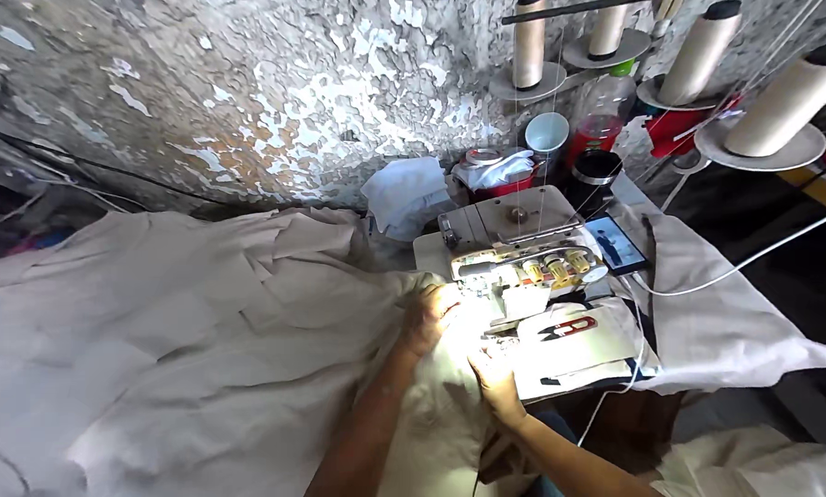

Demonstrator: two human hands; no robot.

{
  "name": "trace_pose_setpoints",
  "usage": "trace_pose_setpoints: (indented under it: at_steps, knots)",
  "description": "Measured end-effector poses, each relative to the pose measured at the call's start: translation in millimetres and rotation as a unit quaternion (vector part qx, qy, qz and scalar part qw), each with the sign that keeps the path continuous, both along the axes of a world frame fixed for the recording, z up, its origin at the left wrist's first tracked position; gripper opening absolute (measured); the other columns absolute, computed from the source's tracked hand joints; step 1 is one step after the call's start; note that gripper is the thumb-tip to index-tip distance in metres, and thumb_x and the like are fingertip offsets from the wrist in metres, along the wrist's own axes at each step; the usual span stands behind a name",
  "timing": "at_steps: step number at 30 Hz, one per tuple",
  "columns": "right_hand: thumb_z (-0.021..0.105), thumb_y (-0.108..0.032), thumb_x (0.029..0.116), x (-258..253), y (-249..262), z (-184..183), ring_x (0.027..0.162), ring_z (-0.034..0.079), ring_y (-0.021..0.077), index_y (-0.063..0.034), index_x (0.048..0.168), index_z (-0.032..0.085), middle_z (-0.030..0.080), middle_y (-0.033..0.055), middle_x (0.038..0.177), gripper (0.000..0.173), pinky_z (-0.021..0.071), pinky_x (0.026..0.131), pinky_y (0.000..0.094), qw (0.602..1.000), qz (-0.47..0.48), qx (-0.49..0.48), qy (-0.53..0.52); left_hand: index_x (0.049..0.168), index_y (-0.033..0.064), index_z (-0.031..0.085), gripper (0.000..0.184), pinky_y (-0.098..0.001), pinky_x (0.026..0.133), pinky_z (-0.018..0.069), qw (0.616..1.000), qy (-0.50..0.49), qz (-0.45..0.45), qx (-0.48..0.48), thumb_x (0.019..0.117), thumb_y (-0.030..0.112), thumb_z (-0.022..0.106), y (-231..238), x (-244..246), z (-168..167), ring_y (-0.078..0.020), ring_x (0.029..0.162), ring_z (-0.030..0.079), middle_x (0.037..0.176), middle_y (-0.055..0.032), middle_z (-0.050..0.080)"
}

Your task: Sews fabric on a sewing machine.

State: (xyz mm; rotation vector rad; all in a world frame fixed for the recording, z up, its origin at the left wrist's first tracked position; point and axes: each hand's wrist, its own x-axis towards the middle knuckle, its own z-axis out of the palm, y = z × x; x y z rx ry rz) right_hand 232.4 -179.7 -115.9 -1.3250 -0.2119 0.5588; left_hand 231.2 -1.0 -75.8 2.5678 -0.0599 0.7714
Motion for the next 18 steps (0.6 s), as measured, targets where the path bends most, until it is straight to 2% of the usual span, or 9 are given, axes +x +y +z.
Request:
trace_pose_setpoints:
  at_steps: [4,8,11,13,18]
  knots:
    - [0.058,-0.001,0.0977,2.3,-6.2,-4.1,0.076,0.066,0.0016,0.0041,0.105,0.064,0.068,0.0019,0.083,0.011,0.0561,0.074,0.0186,0.999,0.031,0.008,0.003,0.088,0.0043,0.077,0.008,-0.037,0.085,0.0558,1.0,0.023,0.007,-0.016,0.0879,0.011,0.073,-3.0,-2.2,3.8,-0.0222,0.091,0.07,0.095,-0.0098,0.074]
    - [0.062,0.0,0.0955,1.2,-14.4,-6.8,0.066,0.063,-0.0005,0.0013,0.096,0.063,0.066,-0.002,0.072,0.002,0.0542,0.066,0.0171,1.0,0.025,-0.003,-0.003,0.092,0.0051,0.079,0.009,-0.0379,0.085,0.0578,0.999,0.046,0.009,-0.006,0.0903,0.011,0.072,-11.0,-9.0,6.7,-0.0233,0.094,0.072,0.098,-0.011,0.074]
    - [0.064,0.001,0.0942,-2.4,-21.9,-11.1,0.065,0.065,-0.0004,0.0006,0.095,0.064,0.068,-0.0026,0.071,0.001,0.0555,0.066,0.0178,1.0,0.018,0.005,0.013,0.093,0.0058,0.08,0.014,-0.0386,0.083,0.0584,0.998,0.056,0.025,-0.007,0.0942,0.016,0.069,-18.8,-16.4,7.0,-0.0237,0.092,0.072,0.096,-0.0115,0.074]
    - [0.063,0.001,0.0945,-3.5,-25.1,-12.2,0.066,0.066,0.0004,0.001,0.096,0.063,0.069,-0.0024,0.071,0.001,0.0558,0.067,0.0192,0.999,0.023,0.001,0.026,0.093,0.0054,0.08,0.016,-0.0401,0.085,0.0587,0.998,0.058,0.033,-0.013,0.0952,0.017,0.068,-22.7,-18.9,5.8,-0.0249,0.094,0.073,0.097,-0.0122,0.075]
    - [0.063,0.0,0.0949,0.0,-24.0,-9.3,0.069,0.063,0.0003,0.0034,0.1,0.063,0.067,-0.001,0.073,0.006,0.0542,0.07,0.0196,0.999,0.034,-0.013,0.024,0.096,0.0056,0.079,0.017,-0.0459,0.083,0.0594,0.996,0.069,0.06,-0.017,0.095,0.017,0.066,-26.3,-17.2,5.5,-0.0265,0.094,0.074,0.099,-0.0116,0.077]
